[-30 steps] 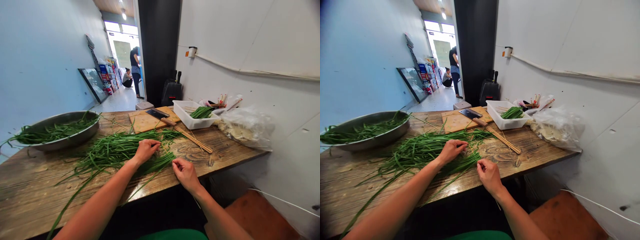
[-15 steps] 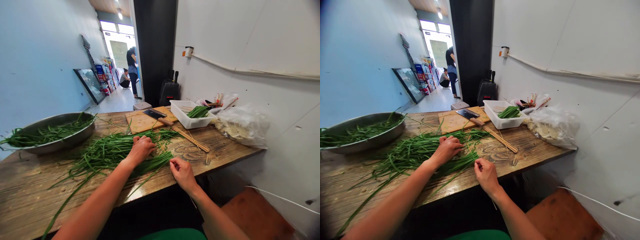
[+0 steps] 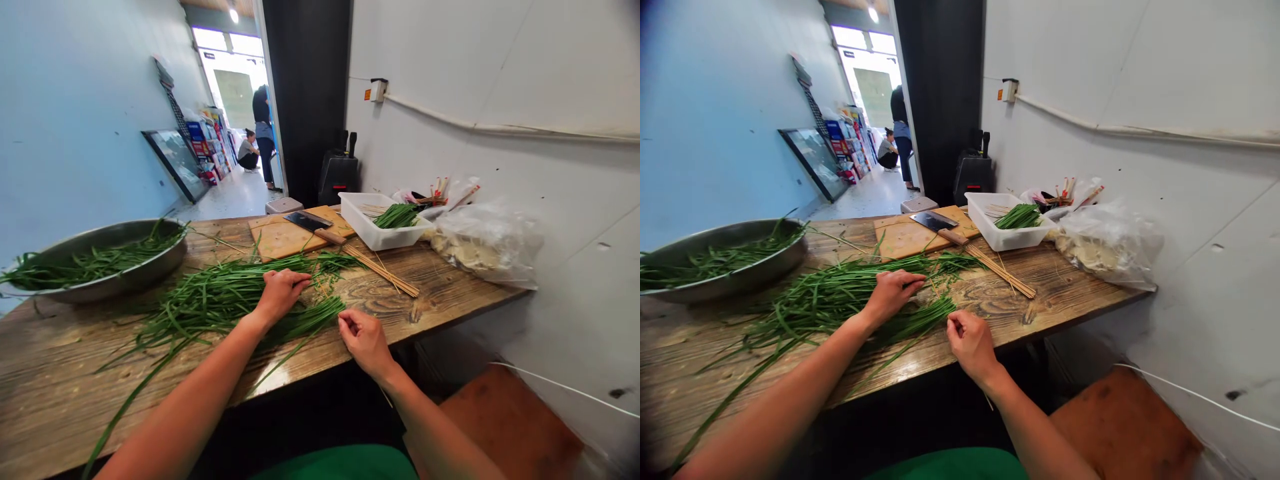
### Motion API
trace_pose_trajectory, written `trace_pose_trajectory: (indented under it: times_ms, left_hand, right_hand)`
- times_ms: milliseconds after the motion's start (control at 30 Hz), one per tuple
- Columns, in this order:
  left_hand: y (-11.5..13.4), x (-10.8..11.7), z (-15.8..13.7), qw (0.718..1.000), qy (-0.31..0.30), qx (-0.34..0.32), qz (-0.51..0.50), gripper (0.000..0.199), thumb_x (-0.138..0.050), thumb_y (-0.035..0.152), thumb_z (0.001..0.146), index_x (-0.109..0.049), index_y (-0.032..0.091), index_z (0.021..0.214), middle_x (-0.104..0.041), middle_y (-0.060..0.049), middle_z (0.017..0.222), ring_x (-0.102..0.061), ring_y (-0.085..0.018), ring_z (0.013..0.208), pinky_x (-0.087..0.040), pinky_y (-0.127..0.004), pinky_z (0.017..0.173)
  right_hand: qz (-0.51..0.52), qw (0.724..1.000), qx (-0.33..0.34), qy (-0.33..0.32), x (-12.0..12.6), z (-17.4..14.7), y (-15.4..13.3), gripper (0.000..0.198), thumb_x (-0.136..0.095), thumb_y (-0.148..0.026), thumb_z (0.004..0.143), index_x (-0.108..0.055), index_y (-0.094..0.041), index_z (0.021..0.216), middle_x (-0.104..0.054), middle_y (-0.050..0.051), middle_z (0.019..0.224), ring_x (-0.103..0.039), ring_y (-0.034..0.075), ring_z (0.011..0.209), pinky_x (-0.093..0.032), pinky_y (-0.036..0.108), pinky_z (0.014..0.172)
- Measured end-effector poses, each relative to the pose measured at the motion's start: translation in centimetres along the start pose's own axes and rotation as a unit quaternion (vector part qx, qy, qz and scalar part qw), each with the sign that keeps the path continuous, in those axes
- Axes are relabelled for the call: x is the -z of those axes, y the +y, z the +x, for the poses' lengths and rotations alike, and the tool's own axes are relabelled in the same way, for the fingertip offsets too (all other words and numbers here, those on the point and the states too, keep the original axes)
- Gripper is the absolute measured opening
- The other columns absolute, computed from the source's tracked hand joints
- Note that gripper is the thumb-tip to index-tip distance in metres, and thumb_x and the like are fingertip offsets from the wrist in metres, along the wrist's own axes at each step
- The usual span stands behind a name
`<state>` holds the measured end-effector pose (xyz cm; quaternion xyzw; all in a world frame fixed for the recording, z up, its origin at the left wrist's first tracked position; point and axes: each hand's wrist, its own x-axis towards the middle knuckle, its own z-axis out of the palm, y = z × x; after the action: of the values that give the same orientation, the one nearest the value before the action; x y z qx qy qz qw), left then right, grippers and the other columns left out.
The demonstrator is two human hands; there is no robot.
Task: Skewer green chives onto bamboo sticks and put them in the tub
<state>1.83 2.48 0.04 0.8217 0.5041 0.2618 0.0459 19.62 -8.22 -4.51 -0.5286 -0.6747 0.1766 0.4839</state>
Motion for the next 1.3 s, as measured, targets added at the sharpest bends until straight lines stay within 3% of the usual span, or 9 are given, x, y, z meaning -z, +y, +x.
trace_pose_trajectory:
  times_ms: [267, 1300]
  left_hand:
    - [-0.03, 0.13, 0.10, 0.989, -0.019, 0.060, -0.135, 0.027, -0.048, 0.038, 0.074, -0.068, 0.023, 0.082, -0.069, 0.003, 0.075, -0.060, -0.014, 0.070, -0.041, -0.021, 0.069]
    - [-0.13, -0.03, -0.09, 0.987, -0.026, 0.041, -0.154, 0.028, -0.048, 0.031, 0.072, -0.069, 0.019, 0.087, -0.069, 0.001, 0.077, -0.061, -0.014, 0.072, -0.044, -0.020, 0.070]
  right_hand:
    - [0.000, 1.000, -0.003, -0.003, -0.01, -0.02, 0.06, 0.018, -0.045, -0.020, 0.080, -0.062, -0.016, 0.082, -0.059, 0.001, 0.062, -0.051, 0.010, 0.049, -0.038, 0.019, 0.044]
    - [0.009, 1.000, -0.010, -0.009, -0.31, -0.11, 0.28, 0.015, -0.046, -0.019, 0.080, -0.061, -0.016, 0.081, -0.058, 0.000, 0.062, -0.051, 0.010, 0.050, -0.039, 0.019, 0.046]
